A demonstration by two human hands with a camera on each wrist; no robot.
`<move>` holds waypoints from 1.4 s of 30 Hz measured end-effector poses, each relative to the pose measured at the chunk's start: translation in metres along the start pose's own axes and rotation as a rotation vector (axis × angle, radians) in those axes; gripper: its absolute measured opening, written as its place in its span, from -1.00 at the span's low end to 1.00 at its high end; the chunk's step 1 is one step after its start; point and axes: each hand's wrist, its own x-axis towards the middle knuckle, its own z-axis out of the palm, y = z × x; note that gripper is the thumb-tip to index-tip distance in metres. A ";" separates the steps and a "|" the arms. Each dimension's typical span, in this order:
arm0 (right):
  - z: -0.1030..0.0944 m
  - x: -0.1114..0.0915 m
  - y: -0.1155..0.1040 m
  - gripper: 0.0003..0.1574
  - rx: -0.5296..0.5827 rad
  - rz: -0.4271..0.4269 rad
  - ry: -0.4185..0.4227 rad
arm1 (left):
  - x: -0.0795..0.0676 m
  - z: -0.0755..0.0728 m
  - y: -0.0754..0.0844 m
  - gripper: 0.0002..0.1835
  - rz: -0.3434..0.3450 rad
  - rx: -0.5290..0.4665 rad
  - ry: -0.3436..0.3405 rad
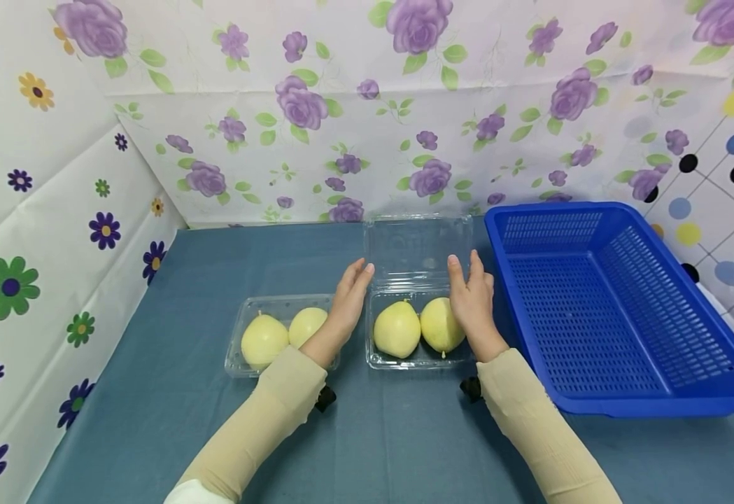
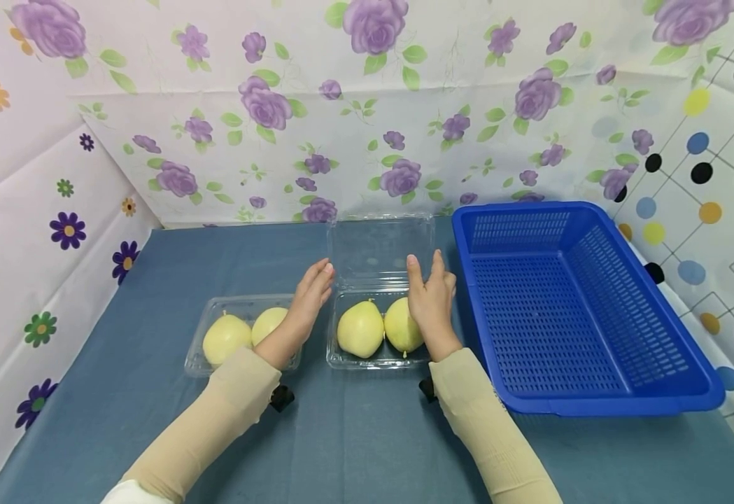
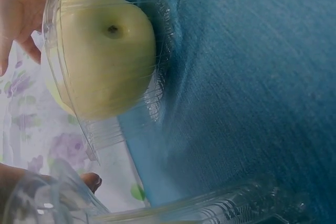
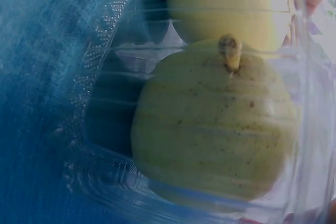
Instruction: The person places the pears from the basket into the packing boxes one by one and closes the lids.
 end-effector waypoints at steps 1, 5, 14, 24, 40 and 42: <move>0.000 0.000 0.000 0.00 0.001 0.000 0.002 | 0.000 0.000 0.000 -0.36 0.003 -0.007 -0.002; 0.000 0.001 0.001 -0.01 0.016 0.009 0.008 | 0.001 -0.001 0.000 -0.36 0.002 -0.024 -0.008; -0.002 0.001 0.001 -0.03 0.052 -0.007 0.016 | 0.001 -0.001 0.002 -0.36 0.019 0.003 0.000; -0.005 -0.001 -0.005 -0.04 0.095 0.017 0.011 | -0.003 0.005 0.010 -0.34 0.012 0.001 0.058; -0.012 -0.006 -0.015 -0.29 0.284 0.046 0.036 | -0.011 0.013 0.023 -0.24 -0.040 -0.005 0.070; -0.012 -0.005 -0.015 -0.35 0.282 0.018 0.066 | -0.011 0.014 0.024 -0.24 -0.040 0.024 0.084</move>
